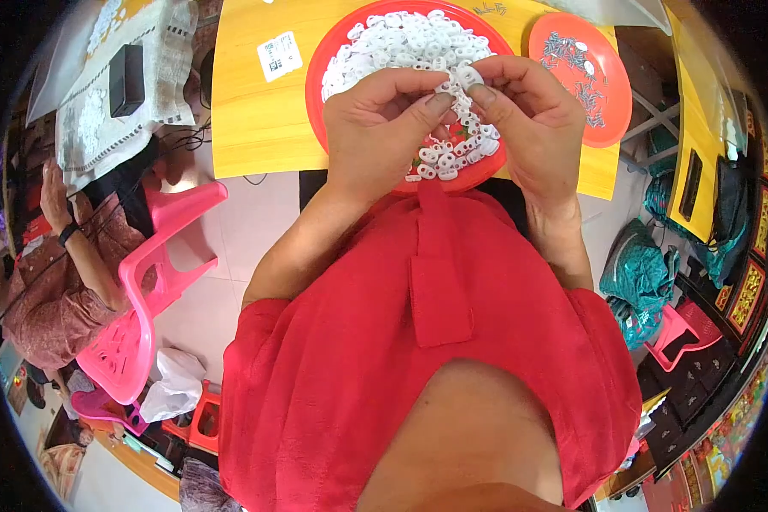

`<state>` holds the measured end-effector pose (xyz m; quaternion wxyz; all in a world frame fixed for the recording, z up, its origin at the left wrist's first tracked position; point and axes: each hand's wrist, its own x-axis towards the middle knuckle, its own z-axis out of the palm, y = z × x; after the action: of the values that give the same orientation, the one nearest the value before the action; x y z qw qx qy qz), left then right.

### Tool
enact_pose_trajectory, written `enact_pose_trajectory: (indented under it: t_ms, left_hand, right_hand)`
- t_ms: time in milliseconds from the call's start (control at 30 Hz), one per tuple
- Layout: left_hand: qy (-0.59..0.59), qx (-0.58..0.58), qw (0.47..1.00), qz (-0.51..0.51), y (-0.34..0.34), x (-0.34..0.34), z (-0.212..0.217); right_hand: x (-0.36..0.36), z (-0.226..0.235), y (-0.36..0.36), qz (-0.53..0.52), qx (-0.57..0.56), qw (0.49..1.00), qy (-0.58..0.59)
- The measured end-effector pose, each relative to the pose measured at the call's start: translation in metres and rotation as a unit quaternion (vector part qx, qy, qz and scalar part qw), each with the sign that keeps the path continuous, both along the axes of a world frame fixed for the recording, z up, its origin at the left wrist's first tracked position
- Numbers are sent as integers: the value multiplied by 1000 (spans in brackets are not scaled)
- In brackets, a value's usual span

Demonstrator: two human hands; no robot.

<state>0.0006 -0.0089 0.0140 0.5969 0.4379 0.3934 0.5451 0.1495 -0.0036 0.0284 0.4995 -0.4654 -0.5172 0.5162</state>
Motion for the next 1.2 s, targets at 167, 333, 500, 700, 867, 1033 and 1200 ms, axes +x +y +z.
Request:
enact_pose_trajectory:
  t_ms: [167, 333, 500, 700, 867, 1033, 1200]
  left_hand:
    - [4, 7, 1000, -12, 0, 1, -2]
    - [-19, 19, 1000, 9, -1, 3, -3]
    - [-4, 26, 1000, 11, 0, 3, -2]
    - [-15, 21, 1000, 3, 1, 3, -3]
    - [-45, 27, 998, -19, 1, 3, -3]
    - [90, 190, 976, -56, 7, -5, -4]
    - [70, 214, 973, -59, 7, -7, -10]
  right_hand:
    - [-1, -2, -1, -26, 23, 999, 24]
    - [2, -2, -1, 2, 17, 1000, 16]
    - [-2, -1, -2, 7, 36, 999, -23]
    - [-4, -1, 0, 7, -9, 997, 78]
    - [0, -1, 1, 34, -42, 990, 131]
    - [6, -4, 2, 64, -53, 986, 145]
    - [5, 2, -1, 86, -43, 986, 134]
